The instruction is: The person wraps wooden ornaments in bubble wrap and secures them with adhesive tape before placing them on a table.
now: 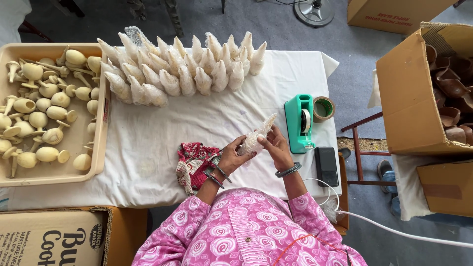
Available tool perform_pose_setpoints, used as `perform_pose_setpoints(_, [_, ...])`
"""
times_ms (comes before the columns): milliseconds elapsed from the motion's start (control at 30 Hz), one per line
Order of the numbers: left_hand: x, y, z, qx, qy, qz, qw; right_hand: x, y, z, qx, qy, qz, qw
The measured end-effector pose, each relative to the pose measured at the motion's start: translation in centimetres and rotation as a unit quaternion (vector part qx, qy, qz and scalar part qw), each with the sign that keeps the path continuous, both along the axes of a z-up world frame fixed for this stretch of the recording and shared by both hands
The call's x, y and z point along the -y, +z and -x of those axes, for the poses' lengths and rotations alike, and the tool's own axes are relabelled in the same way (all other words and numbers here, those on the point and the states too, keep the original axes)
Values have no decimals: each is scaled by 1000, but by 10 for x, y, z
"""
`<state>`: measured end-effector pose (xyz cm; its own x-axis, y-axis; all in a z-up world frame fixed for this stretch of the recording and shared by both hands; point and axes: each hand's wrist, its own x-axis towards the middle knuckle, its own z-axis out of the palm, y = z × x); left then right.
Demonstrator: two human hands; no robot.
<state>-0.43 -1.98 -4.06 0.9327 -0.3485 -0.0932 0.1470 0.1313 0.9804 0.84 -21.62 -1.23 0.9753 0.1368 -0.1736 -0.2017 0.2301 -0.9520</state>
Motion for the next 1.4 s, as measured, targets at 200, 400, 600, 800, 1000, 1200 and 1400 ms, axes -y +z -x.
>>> perform_pose_setpoints(200, [0, 4, 0, -3, 16, -47, 999, 0, 4, 1, -45, -5, -17, 999])
perform_pose_setpoints(400, [1, -17, -3, -18, 20, 48, 998, 15, -6, 6, -10, -13, -82, 996])
perform_pose_setpoints(600, [1, -24, -5, -82, 10, 114, 990, 14, 4, 14, -29, -2, -30, 999])
perform_pose_setpoints(800, [-6, 4, -1, -126, -28, 120, 984, -2, -14, 18, -1, 15, -5, 1000])
perform_pose_setpoints(1000, [-7, -26, -2, -117, -8, 136, 984, -15, -24, 19, 24, -10, 40, 999])
perform_pose_setpoints(1200, [-10, -25, 0, -158, -24, 197, 967, -23, -28, 18, 2, -33, 39, 999])
perform_pose_setpoints(1400, [-11, -19, -4, -210, 9, 257, 943, -5, -25, 4, -82, -57, 14, 995])
